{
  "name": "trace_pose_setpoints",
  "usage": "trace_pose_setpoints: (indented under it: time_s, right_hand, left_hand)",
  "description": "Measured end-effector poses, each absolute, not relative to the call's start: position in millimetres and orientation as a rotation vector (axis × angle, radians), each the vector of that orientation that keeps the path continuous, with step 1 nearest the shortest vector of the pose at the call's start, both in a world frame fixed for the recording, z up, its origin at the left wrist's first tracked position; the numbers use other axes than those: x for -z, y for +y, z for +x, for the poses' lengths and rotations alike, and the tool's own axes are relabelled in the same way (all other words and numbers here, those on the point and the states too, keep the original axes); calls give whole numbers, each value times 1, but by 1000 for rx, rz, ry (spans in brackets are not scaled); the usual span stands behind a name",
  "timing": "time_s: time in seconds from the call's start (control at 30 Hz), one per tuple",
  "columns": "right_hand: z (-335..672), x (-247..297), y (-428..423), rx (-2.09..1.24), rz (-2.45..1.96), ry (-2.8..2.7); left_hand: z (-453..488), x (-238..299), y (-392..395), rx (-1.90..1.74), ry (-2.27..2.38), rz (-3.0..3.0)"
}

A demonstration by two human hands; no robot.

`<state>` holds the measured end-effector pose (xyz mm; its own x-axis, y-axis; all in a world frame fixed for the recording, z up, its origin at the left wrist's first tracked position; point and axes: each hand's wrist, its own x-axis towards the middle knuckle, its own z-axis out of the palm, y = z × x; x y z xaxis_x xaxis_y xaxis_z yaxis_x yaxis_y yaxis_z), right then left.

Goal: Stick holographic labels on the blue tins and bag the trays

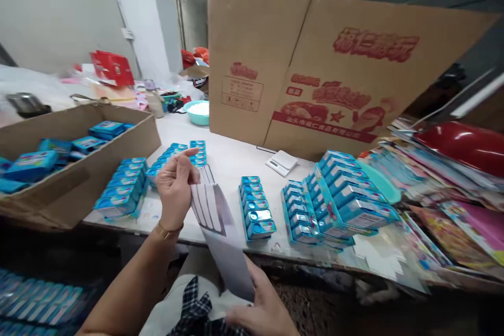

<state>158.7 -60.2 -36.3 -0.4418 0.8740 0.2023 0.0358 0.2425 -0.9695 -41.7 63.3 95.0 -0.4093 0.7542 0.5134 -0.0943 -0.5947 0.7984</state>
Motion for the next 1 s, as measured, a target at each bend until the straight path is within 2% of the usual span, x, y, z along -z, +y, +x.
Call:
trace_pose_setpoints:
  time_s: [0.07, 0.17, 0.3, 0.4, 0.5, 0.8, 1.0]
  right_hand:
    - [152, 29, -52, -767, -855, -1889]
    - [166, 15, -26, -24, -814, -1904]
    - [204, -15, 0, 378, -799, -1880]
    - [218, -34, 4, 468, -757, -1882]
    - [217, -41, 4, 434, -685, -1875]
    - [215, -45, -6, 250, -534, -1764]
    - [233, -40, -16, 172, -685, -1670]
  left_hand:
    - [-61, -95, 54, -2111, 708, 1170]
    - [-94, -88, 39, -1823, 372, 1204]
    - [-129, -66, 34, -1595, 662, 1365]
    - [-132, -48, 45, -1407, 1084, 1480]
    - [-113, -31, 64, -1172, 1258, 1496]
    - [-29, -1, 96, -750, 735, 1233]
    - [-36, -16, 83, -843, 634, 1076]
